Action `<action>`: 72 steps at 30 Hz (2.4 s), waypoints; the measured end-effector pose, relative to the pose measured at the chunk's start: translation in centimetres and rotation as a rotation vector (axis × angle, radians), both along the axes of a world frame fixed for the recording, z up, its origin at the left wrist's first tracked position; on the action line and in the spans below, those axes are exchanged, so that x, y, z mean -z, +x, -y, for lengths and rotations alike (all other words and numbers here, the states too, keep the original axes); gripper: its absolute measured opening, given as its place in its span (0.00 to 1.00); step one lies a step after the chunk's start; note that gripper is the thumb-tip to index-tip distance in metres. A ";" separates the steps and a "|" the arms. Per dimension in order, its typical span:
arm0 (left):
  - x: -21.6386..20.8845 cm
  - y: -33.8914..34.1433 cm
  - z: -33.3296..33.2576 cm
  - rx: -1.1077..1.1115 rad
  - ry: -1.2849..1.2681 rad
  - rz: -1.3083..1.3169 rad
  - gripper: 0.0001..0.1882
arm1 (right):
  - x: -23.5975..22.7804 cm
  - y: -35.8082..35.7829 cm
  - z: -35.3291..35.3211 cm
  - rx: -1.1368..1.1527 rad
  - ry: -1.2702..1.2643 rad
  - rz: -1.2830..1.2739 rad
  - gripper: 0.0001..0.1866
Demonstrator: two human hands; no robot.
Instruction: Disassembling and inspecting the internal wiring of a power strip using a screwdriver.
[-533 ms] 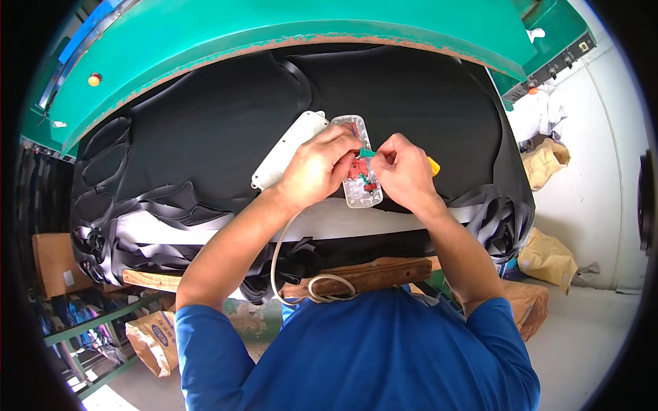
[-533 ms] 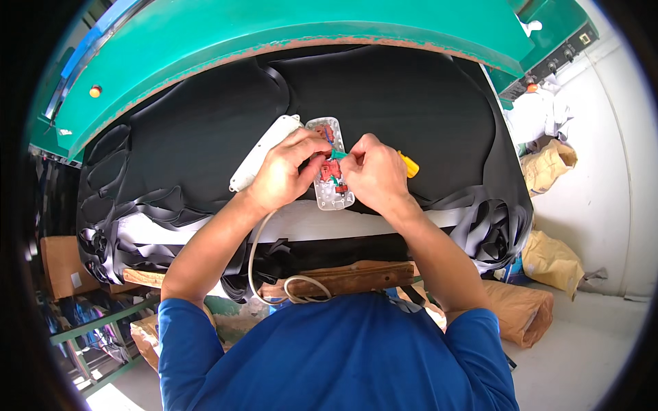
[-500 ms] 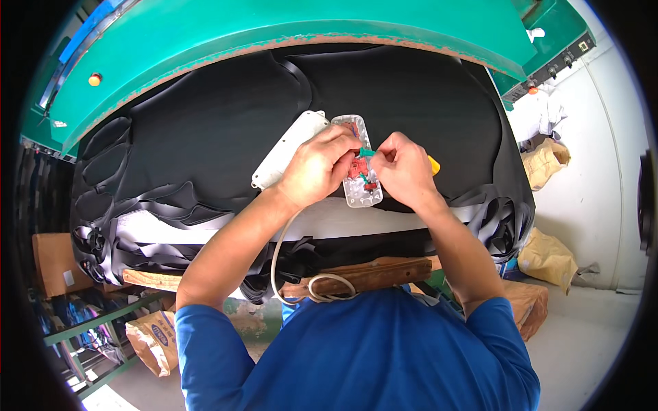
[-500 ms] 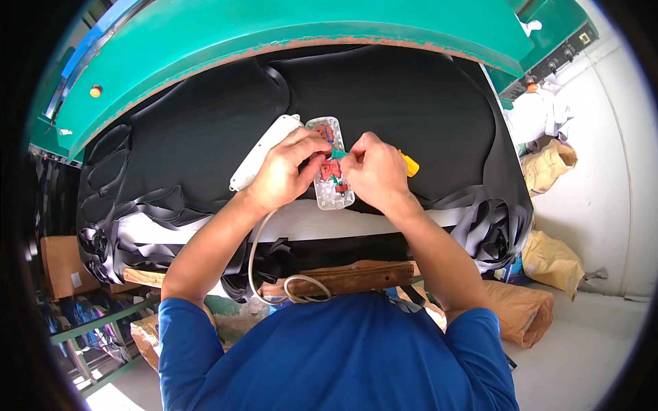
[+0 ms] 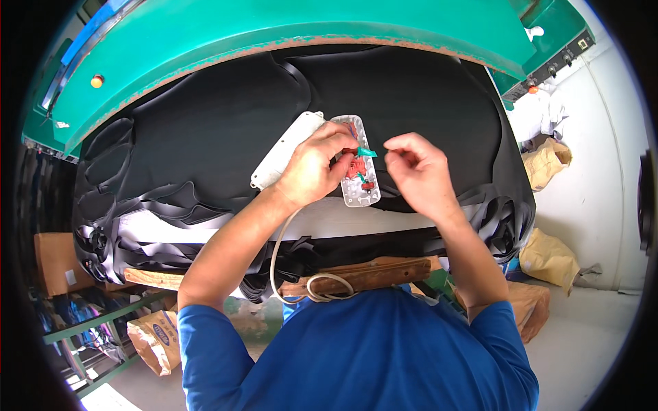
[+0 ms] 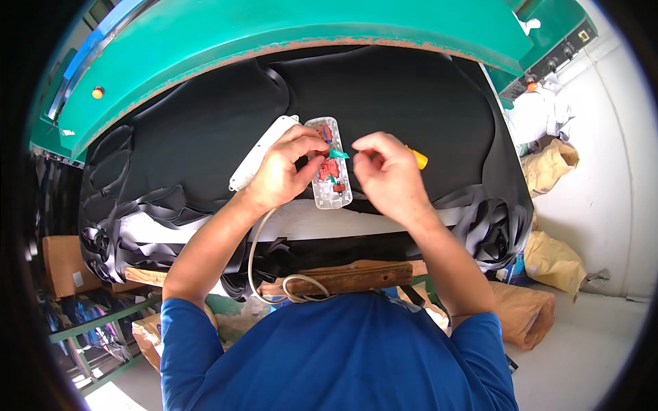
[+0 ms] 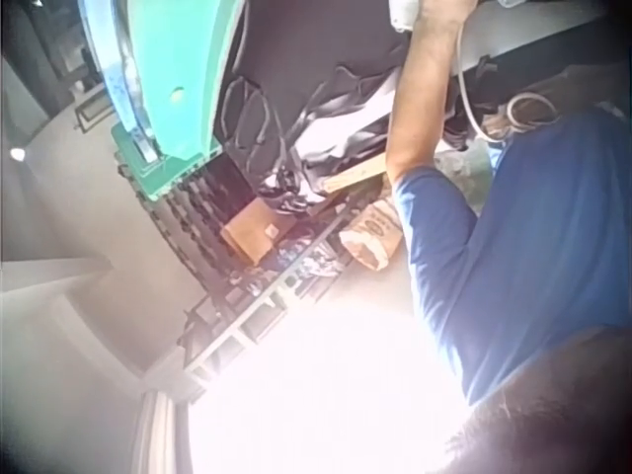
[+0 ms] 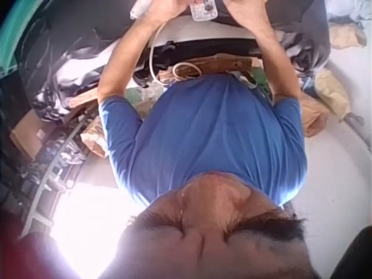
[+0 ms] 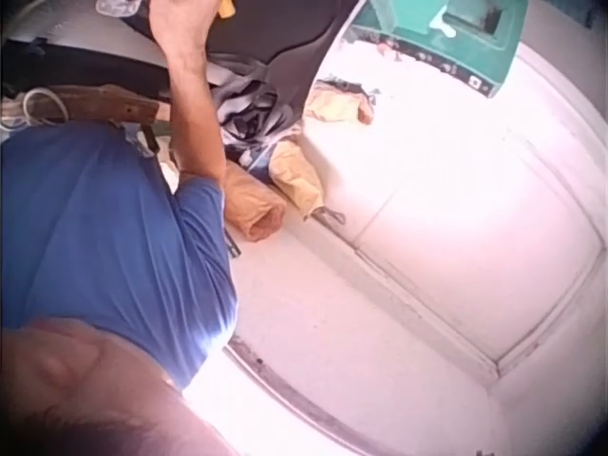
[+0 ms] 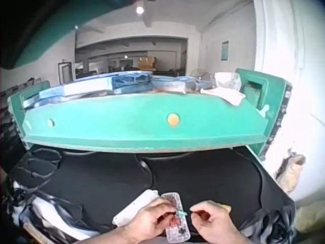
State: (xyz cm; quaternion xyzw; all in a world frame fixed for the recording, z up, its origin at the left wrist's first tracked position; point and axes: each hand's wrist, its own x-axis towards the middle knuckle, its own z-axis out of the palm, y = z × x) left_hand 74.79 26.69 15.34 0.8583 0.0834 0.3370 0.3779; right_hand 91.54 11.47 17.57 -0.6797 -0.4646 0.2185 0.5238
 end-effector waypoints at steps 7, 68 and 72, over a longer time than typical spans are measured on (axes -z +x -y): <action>-0.2 0.1 0.3 -0.028 -0.005 -0.037 0.11 | 0.8 -0.9 -2.4 -0.057 -0.134 0.199 0.07; -0.5 -0.3 1.6 -0.069 0.134 -0.101 0.19 | -2.4 4.2 -4.5 -0.143 -0.583 -0.315 0.11; -0.6 -0.3 1.6 -0.062 0.135 -0.076 0.19 | -2.3 4.2 -4.9 -0.151 -0.602 -0.258 0.09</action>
